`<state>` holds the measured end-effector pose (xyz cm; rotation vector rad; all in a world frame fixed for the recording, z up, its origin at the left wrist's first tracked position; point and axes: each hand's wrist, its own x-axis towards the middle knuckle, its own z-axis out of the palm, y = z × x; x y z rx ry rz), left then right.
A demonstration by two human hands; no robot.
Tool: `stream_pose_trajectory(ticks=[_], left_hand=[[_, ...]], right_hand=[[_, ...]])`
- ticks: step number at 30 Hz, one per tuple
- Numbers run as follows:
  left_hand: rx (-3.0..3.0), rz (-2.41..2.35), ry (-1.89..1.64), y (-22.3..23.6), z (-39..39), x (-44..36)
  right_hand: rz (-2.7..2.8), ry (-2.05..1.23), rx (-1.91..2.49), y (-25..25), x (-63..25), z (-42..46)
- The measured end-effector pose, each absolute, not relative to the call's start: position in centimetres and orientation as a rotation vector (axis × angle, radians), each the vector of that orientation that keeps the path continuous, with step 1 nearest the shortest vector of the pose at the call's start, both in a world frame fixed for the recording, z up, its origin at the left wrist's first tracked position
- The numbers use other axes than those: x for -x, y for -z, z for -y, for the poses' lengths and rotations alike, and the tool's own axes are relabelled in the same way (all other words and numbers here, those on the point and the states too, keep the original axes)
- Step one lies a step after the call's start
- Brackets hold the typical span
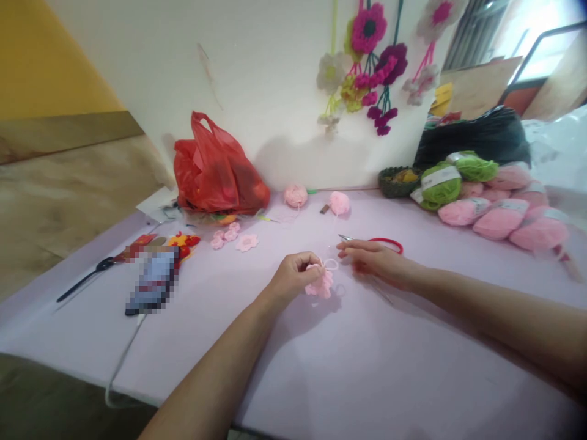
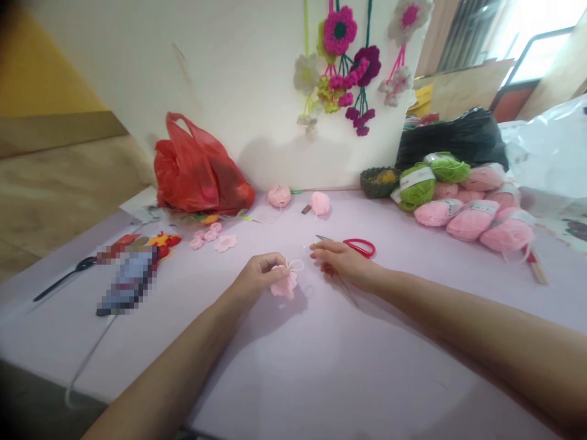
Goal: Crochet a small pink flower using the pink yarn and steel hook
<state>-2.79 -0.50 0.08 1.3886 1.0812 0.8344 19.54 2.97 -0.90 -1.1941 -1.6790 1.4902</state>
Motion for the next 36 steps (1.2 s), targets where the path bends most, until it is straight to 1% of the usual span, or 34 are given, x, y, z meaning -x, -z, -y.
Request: stream_pose_trajectory(ticks=[2, 6, 9, 12, 16, 19, 24, 31, 36], left_hand=[[-1.378, -1.076, -0.852, -0.1, 0.5, 2.9], [-1.379, -1.050, -0.891, -0.4, 0.6, 3.0], [-1.393, -1.043, -0.931, -0.7, 0.7, 2.9], [-1.406, -1.051, -0.985, -0.7, 0.7, 3.0], [-1.420, -1.063, -1.048, -0.5, 0.5, 3.1], [-1.422, -1.077, -1.081, -0.4, 0.5, 3.0], [-1.405, -1.092, -1.133, -0.4, 0.5, 2.9], [-1.369, -1.101, -1.222, -0.1, 0.2, 3.1], [-1.349, -1.130, -1.295, 0.1, 0.0, 3.2]], right_hand=[[1.862, -1.275, 1.224, 0.9, -19.7, -2.8], [2.206, -0.745, 1.270, 0.6, -20.6, -3.1], [2.391, -0.435, 1.411, 0.4, -21.8, -4.2], [2.545, -0.249, 1.551, 0.2, -23.0, -5.5], [2.666, -0.100, 1.618, -0.2, -24.0, -6.2], [2.686, -0.052, 1.666, -0.3, -24.4, -6.2], [2.678, -0.112, 1.689, -0.1, -24.9, -6.4], [2.503, -0.346, 1.656, -0.9, -24.6, -7.0], [2.513, -0.465, 1.608, -0.4, -24.2, -6.7]])
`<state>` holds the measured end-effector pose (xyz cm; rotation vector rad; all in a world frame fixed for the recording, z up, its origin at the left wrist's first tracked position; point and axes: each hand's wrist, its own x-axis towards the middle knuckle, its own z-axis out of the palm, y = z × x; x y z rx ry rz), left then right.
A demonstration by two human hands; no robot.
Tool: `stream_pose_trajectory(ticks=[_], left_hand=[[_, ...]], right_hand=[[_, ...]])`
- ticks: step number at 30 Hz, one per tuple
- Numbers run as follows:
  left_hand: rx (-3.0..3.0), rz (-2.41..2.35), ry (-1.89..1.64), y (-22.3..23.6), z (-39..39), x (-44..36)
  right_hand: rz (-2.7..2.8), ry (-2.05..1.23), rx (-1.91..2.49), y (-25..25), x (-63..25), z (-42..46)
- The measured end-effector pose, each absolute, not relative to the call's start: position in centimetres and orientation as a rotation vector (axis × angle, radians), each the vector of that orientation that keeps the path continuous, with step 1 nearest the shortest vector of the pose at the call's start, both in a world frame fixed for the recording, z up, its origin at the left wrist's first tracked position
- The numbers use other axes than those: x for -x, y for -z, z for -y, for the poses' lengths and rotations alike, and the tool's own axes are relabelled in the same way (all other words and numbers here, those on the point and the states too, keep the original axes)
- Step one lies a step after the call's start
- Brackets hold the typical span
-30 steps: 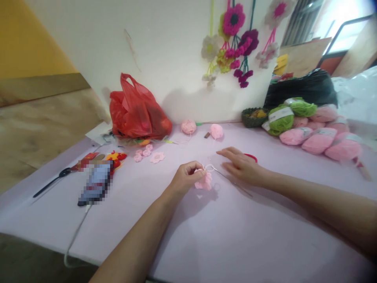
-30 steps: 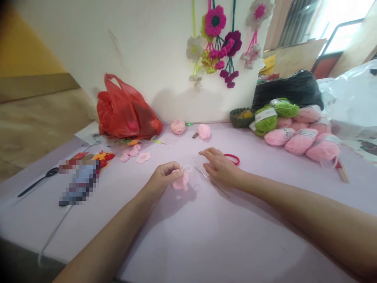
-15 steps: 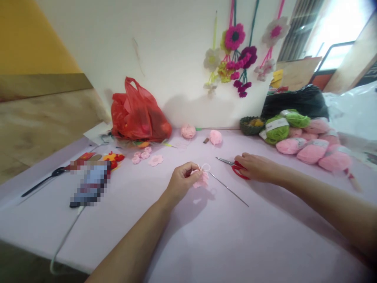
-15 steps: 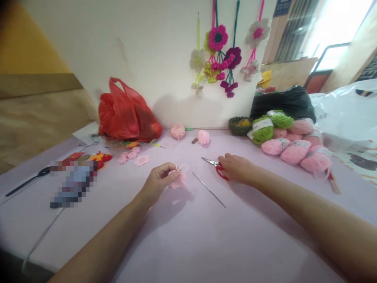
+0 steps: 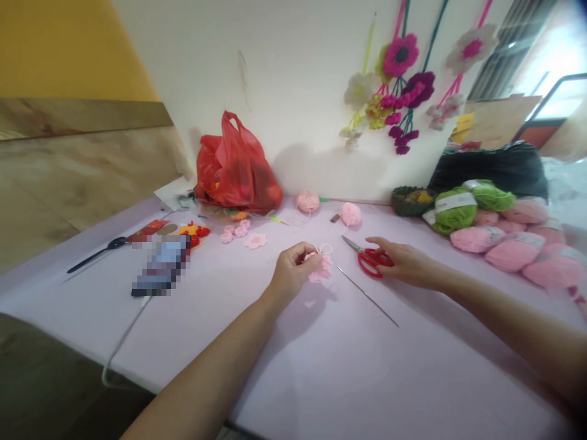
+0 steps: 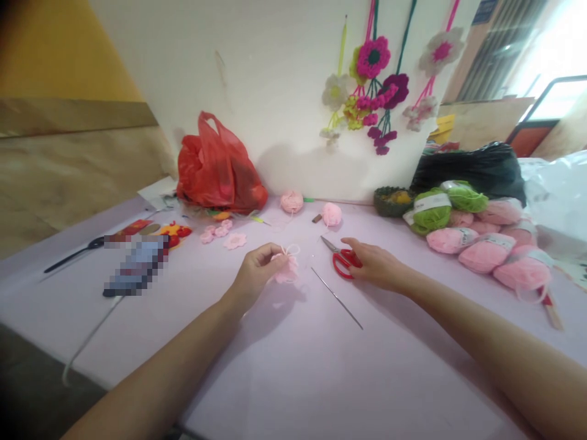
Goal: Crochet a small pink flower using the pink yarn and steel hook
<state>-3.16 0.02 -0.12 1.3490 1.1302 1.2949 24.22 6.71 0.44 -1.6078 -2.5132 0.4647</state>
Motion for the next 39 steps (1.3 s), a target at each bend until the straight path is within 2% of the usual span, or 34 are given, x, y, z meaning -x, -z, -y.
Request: stream_pose_trajectory(ticks=[7, 12, 20, 25, 39], left_hand=[[-1.291, -1.134, -1.358, 0.1, -0.1, 3.2], [-1.192, -1.023, -1.371, 0.0, -0.1, 3.1], [-1.059, -0.810, -1.352, -0.8, -0.2, 3.7], [-1.012, -0.752, -1.353, -1.2, -0.2, 4.1], [-1.031, -0.750, -1.132, -1.3, 0.4, 4.1]], right_hand=[[2.492, -0.576, 1.566, -0.7, -24.3, -6.5], [2.281, -1.027, 1.199, -1.3, -23.8, -5.7], [2.143, -1.548, 1.007, -2.4, -22.1, -2.8], [2.068, -1.857, 0.690, -2.6, -22.1, -2.0], [2.234, -1.708, 0.698, -3.3, -21.3, -0.9]])
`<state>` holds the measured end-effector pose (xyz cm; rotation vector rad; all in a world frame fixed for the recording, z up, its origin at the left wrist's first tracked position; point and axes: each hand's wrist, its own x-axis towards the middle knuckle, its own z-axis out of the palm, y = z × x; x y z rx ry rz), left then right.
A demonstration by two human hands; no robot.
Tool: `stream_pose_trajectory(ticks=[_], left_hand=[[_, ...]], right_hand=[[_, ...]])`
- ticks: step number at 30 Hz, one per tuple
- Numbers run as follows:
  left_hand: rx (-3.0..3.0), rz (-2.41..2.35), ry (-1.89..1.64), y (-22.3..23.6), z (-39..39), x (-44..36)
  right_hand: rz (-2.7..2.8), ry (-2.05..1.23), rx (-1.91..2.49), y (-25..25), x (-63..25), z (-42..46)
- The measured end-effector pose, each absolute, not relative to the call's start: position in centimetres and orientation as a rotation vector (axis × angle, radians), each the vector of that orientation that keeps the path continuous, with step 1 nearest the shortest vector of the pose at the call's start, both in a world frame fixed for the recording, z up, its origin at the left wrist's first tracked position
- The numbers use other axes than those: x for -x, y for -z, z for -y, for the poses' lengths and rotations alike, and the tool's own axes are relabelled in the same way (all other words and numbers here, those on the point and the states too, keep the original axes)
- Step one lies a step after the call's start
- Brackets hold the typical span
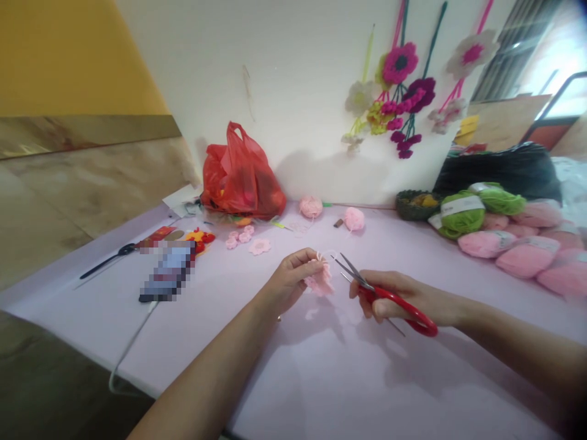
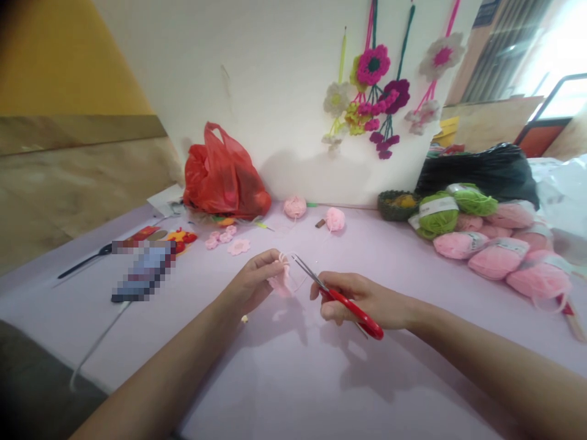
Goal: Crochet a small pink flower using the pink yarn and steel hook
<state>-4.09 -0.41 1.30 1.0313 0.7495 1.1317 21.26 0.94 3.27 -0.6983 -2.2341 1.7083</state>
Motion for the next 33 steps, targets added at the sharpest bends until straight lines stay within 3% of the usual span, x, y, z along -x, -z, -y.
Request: stream_pose_trajectory(ticks=[14, 29, 33], left_hand=[[-1.156, -0.798, -0.954, -0.7, 0.3, 4.2], [-1.293, -0.839, -0.793, -0.7, 0.9, 3.9], [-1.324, -0.855, -0.747, -0.8, 0.9, 3.9]], right_hand=[[2.108, -1.644, 0.847, -3.3, -21.0, -0.4], [2.193, -1.671, 0.602, -2.6, -20.4, -0.1], [2.060, -1.718, 0.763, -2.8, -20.2, 0.4]])
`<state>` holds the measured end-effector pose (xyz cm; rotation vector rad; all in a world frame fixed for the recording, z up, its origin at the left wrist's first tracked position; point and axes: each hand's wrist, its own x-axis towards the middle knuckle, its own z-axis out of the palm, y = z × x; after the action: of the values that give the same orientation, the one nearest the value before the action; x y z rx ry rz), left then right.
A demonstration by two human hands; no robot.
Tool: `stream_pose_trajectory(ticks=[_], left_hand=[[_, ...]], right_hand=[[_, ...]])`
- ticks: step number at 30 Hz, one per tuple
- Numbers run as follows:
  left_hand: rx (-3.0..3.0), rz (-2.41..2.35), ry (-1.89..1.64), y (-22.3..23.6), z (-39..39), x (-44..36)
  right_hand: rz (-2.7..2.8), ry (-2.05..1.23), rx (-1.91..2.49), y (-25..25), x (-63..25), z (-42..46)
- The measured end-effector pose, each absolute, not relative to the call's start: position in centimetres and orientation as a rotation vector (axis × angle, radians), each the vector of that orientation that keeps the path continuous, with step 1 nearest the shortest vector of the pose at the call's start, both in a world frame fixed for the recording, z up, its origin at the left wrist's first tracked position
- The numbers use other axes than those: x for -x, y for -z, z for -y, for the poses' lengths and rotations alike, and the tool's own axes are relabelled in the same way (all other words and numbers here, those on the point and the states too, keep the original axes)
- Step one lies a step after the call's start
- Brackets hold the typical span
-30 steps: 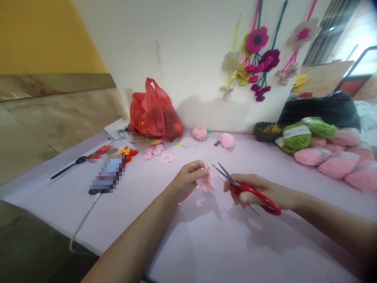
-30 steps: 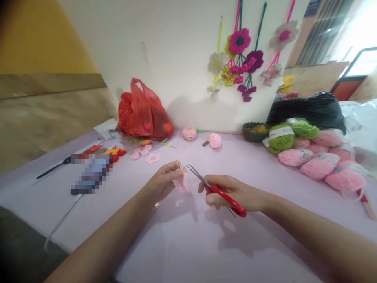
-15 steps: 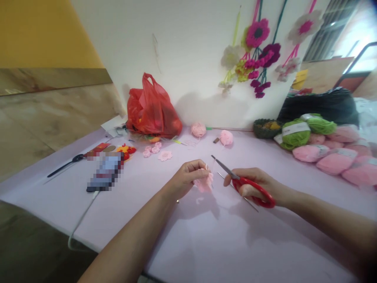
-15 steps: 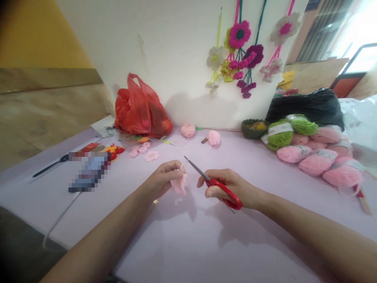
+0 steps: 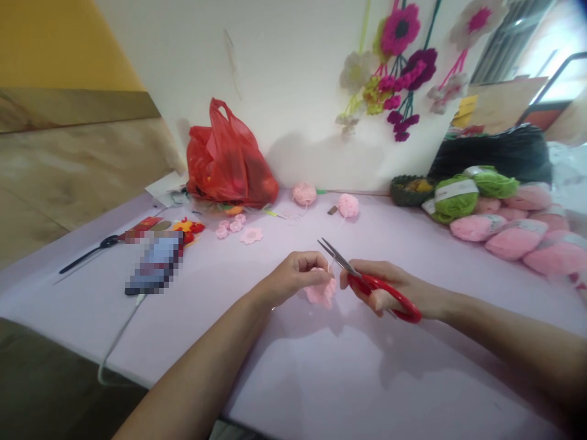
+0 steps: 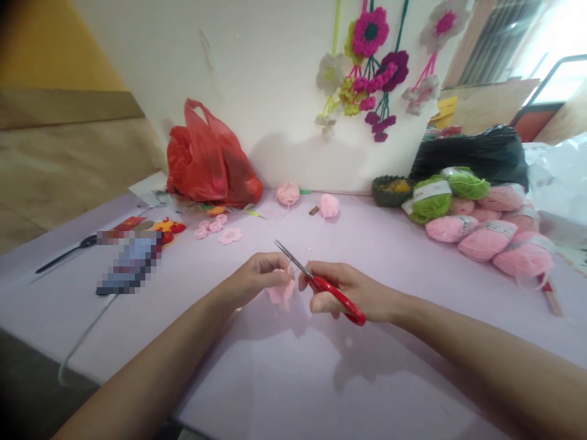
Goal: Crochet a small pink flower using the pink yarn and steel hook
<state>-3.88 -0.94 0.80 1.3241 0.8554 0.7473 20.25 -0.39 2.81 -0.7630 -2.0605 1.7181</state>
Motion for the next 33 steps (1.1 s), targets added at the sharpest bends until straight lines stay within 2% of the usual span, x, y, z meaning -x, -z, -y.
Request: stream_pose_trajectory(ticks=[3, 5, 11, 13, 16, 21, 26, 33], left_hand=[[-1.337, -0.881, -0.729, -0.7, 0.7, 4.0], [-1.342, -0.910, -0.756, -0.4, 0.5, 4.1], [-1.349, -0.976, -0.889, 0.0, 0.1, 4.2], [-1.358, -0.986, -0.896, 0.0, 0.2, 4.2], [-1.374, -1.001, -0.912, -0.2, 0.3, 4.1], [-1.413, -1.024, -0.935, -0.5, 0.6, 3.6], [-1.489, -1.017, -0.924, -0.2, 0.9, 2.8], [-1.675, -1.030, -0.923, 0.7, 1.1, 2.1]], right_hand=[[1.976, -1.634, 0.875, -3.6, -20.6, 0.4], [2.011, -1.455, 0.960, -4.1, -21.1, -0.2], [2.592, -0.192, 1.561, -2.5, -23.5, -4.3], [2.614, -0.118, 1.638, -1.3, -24.4, -5.5], [2.661, -0.103, 1.649, -0.5, -25.0, -6.1], [2.686, -0.121, 1.499, -2.2, -23.1, -3.8], [2.261, -0.900, 1.040, -2.1, -19.9, -0.6], [1.873, -1.372, 0.888, 0.5, -18.4, -0.3]])
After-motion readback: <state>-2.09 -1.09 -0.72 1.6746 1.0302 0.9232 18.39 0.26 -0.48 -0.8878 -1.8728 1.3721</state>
